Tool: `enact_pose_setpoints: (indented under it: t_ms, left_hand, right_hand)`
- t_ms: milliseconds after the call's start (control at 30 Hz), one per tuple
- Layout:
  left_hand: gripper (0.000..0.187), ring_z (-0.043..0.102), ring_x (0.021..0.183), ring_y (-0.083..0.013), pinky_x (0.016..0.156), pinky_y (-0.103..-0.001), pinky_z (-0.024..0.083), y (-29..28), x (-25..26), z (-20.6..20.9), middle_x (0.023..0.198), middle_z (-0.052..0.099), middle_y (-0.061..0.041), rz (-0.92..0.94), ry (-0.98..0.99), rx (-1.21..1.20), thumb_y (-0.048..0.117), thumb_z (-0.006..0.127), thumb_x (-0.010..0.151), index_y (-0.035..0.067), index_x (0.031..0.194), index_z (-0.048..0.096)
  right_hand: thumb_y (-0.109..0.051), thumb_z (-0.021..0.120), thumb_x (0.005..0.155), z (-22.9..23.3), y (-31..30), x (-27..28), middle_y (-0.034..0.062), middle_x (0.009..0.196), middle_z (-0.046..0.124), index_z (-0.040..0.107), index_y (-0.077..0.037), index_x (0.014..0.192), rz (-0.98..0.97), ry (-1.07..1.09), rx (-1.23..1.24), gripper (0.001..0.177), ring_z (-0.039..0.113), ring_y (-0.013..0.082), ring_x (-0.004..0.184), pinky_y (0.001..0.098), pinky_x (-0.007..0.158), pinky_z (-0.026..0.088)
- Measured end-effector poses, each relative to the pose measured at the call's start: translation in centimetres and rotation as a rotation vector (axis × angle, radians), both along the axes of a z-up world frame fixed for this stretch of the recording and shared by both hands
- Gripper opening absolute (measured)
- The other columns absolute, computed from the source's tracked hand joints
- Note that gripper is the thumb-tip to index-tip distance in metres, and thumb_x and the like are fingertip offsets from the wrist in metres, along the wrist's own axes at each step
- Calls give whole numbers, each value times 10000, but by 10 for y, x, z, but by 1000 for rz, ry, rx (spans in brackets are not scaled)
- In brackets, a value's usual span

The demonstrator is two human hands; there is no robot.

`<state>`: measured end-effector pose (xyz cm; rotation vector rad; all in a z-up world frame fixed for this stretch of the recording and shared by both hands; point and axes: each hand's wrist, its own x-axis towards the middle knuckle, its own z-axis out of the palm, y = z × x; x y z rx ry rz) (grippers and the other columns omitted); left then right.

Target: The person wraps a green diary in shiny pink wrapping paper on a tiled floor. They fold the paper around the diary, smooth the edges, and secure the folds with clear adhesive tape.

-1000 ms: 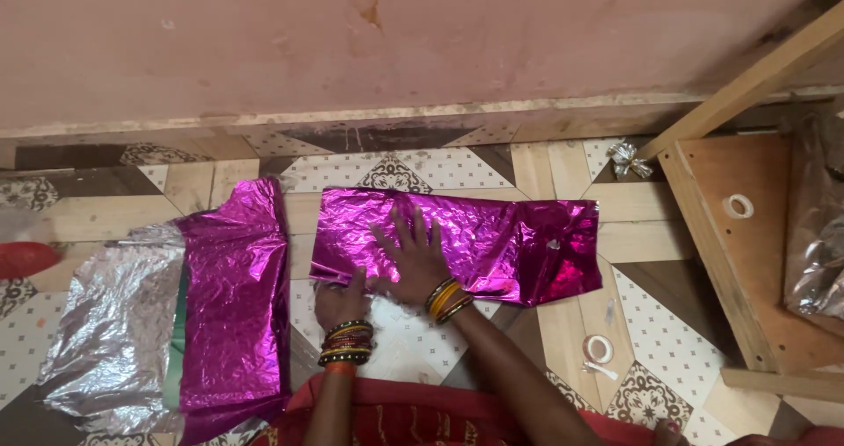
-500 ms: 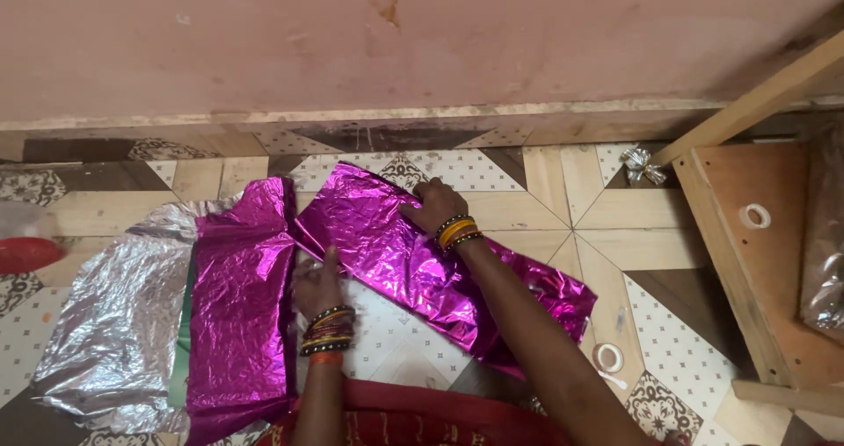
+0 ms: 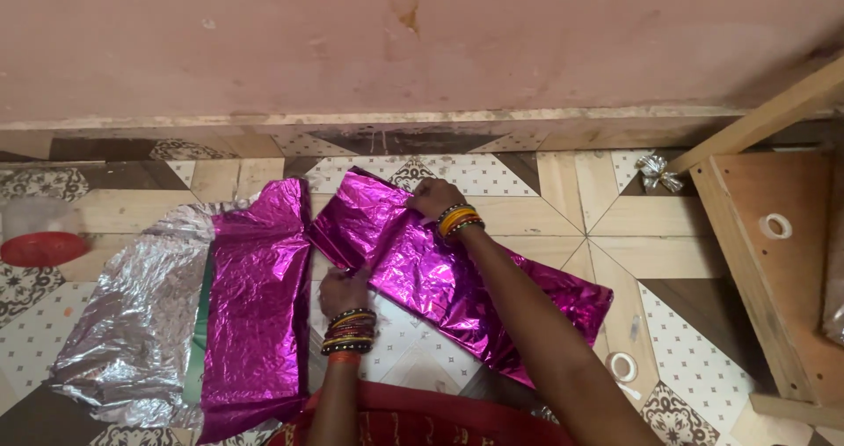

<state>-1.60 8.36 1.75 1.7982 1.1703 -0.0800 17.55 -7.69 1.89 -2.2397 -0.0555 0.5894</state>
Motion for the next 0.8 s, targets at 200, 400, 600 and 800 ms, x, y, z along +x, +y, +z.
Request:
enact_pose_setpoints:
  t_ms: [200,400,600,800]
  left_hand:
    - [247,667,746,-245,762,-396,524,-11,2,-18,839,713,-139,64,-271,-100,204,769,880,-4,937,648]
    - [420,647,724,-201,705,-353,527,-16,5,-16,860,704,-114,85,-434,-268,309,780,872,-11,1101,635]
    - [724,577,694,-221,642,-351,529,-17,9,3,908,658,-129,179,-377,-440,239,909,701,16,1280,535]
    - [516,646,722,-187,680,-284,560,-16,8,5,936,732,-136,178,-482,-631,119,826,752,-22,1211,638]
  right_hand:
    - [-247,823,768,-22,-27,17,90,836,746,735,-47,864,14,102,191,238,721,169,694,294,602,611]
    - [-138,784,784,-32,-53,33,121,970,720,679,-19,1016,34,86,357,281,681,236,872,385,756,566]
    - [-32,792,755,-35,-58,40,78,1204,693,624,-73,1281,77,159,624,554,661,174,1095,338,980,527]
    - [-61,760,819,-56,-66,51,148,1055,771,721,52,1218,56,265,553,417,703,170,866,274,872,550]
